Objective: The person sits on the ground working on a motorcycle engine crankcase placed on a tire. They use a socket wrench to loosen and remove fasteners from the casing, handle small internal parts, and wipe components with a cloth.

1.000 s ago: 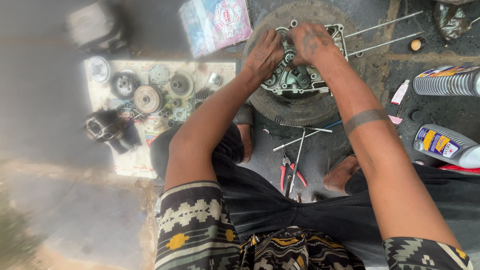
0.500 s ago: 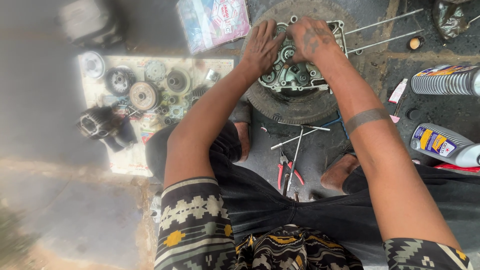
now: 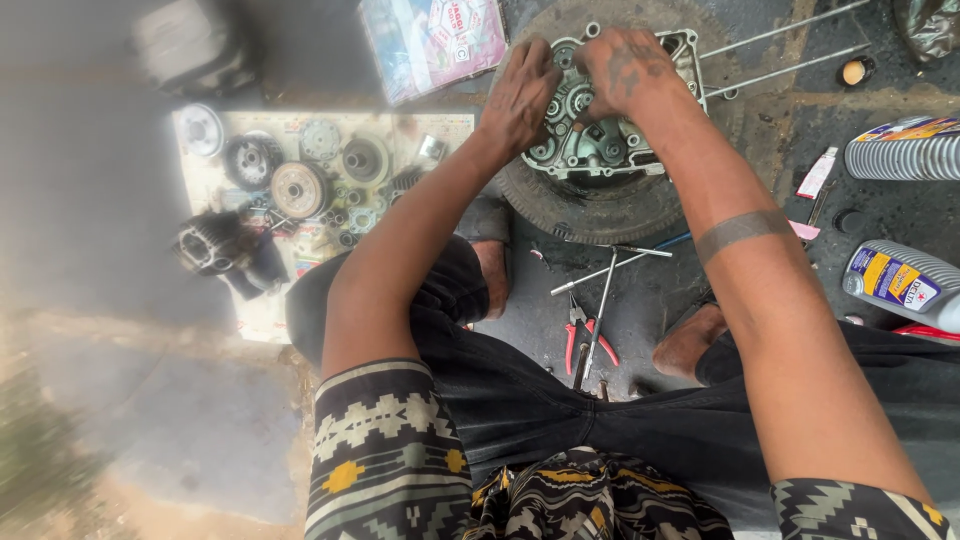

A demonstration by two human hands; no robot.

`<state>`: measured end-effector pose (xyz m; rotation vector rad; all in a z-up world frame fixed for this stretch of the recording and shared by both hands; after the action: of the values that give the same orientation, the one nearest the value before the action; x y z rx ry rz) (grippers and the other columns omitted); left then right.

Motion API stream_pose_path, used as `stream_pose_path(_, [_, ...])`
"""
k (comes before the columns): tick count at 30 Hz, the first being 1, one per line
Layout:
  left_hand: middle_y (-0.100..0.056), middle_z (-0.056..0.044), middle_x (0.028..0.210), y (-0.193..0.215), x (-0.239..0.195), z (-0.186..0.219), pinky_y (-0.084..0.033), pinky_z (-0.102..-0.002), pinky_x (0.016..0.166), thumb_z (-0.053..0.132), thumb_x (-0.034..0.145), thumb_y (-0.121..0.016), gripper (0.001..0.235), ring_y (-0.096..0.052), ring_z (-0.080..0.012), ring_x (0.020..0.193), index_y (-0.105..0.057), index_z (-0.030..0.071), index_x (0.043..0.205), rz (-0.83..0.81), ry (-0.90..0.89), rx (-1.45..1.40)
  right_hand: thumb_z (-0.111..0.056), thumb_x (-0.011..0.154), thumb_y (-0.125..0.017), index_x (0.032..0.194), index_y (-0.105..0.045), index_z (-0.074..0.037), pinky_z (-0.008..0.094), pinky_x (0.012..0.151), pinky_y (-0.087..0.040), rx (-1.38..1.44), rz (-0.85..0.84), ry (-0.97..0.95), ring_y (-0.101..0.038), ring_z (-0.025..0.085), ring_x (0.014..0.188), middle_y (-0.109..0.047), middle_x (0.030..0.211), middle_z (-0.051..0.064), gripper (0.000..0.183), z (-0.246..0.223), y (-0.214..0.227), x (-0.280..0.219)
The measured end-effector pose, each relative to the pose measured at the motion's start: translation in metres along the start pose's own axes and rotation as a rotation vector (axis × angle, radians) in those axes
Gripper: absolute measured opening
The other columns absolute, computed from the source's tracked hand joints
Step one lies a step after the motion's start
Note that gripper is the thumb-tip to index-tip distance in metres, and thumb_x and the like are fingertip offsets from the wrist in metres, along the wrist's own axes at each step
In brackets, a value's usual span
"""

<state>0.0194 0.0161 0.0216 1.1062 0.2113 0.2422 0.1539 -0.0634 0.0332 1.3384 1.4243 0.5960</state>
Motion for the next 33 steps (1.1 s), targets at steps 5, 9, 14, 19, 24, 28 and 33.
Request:
stream_pose_path(5, [-0.051, -0.019, 0.132, -0.014, -0.015, -0.012, -0.055, -0.04, 0.096, 0.02, 0.07, -0.092, 0.058, -0.052, -0.0338, 0.122, -0.061, -0.003, 0.113, -0.128, 0.093, -0.024, -0.046, 0.061, -0.097, 0.126, -0.073, -0.011, 0.047, 0.107, -0.048, 0.009, -0.108, -0.064, -0.066, 0.038, 0.118, -0.071, 0.125, 0.019, 0.078, 0.002, -0.004, 0.004])
stream_pose_path(9, [-0.055, -0.016, 0.128, -0.002, -0.018, 0.003, -0.051, -0.042, 0.105, 0.018, 0.061, -0.093, 0.072, -0.05, -0.0341, 0.123, -0.06, -0.002, 0.121, 0.088, -0.02, 0.031, -0.045, 0.052, -0.101, 0.12, -0.074, -0.011, 0.048, 0.099, -0.047, 0.019, 0.045, 0.005, -0.064, 0.041, 0.113, -0.069, 0.119, 0.021, 0.081, 0.003, -0.001, 0.0])
stream_pose_path(14, [-0.059, -0.012, 0.125, -0.017, 0.003, -0.026, -0.046, -0.046, 0.108, 0.036, 0.093, -0.086, 0.055, -0.053, -0.0333, 0.121, -0.06, 0.007, 0.132, 0.031, 0.114, -0.162, -0.043, 0.053, -0.102, 0.119, -0.075, -0.006, 0.047, 0.097, -0.053, 0.015, 0.006, -0.003, -0.07, 0.04, 0.105, -0.074, 0.108, 0.02, 0.08, 0.004, 0.003, 0.004])
stream_pose_path(19, [-0.059, -0.013, 0.123, -0.018, 0.008, -0.03, -0.051, -0.043, 0.101, 0.02, 0.084, -0.082, 0.054, -0.063, -0.0335, 0.114, -0.059, 0.01, 0.132, 0.192, 0.22, -0.179, -0.045, 0.057, -0.101, 0.117, -0.076, -0.007, 0.047, 0.096, -0.054, -0.011, -0.043, -0.054, -0.071, 0.039, 0.102, -0.076, 0.107, 0.02, 0.075, 0.0, 0.006, -0.004])
stream_pose_path(24, [-0.066, -0.015, 0.121, -0.018, 0.003, -0.016, -0.05, -0.045, 0.1, 0.018, 0.079, -0.083, 0.055, -0.063, -0.0356, 0.112, -0.063, 0.007, 0.129, 0.276, 0.292, -0.237, -0.047, 0.061, -0.099, 0.111, -0.077, -0.007, 0.05, 0.092, -0.054, -0.099, 0.007, 0.017, -0.069, 0.041, 0.102, -0.071, 0.106, 0.022, 0.068, -0.006, 0.007, -0.007])
stream_pose_path(28, [-0.073, -0.014, 0.117, -0.017, 0.004, -0.021, -0.052, -0.041, 0.099, 0.026, 0.072, -0.087, 0.052, -0.068, -0.0321, 0.111, -0.07, 0.008, 0.119, 0.369, 0.409, -0.403, -0.033, 0.063, -0.095, 0.123, -0.074, -0.002, 0.048, 0.091, -0.055, 0.072, 0.523, 0.357, -0.066, 0.033, 0.098, -0.069, 0.102, 0.012, 0.071, -0.003, 0.022, -0.046])
stream_pose_path(33, [-0.075, -0.017, 0.117, -0.042, -0.005, -0.033, -0.056, -0.04, 0.098, 0.037, 0.07, -0.091, 0.063, -0.072, -0.0308, 0.111, -0.071, 0.005, 0.12, 0.403, 0.553, -0.543, 0.001, 0.094, -0.074, 0.108, -0.067, 0.002, 0.037, 0.067, -0.043, 0.432, 0.983, -0.076, -0.053, 0.023, 0.078, -0.058, 0.091, 0.011, 0.016, 0.035, -0.024, -0.154])
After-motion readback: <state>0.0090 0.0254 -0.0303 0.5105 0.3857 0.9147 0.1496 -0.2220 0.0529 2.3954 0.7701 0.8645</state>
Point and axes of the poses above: each hand's wrist, its own x-axis towards the middle knuckle, its own y-axis out of the back of the hand, z = x × y, the point moved 4 cm from there along x, towards the middle knuckle
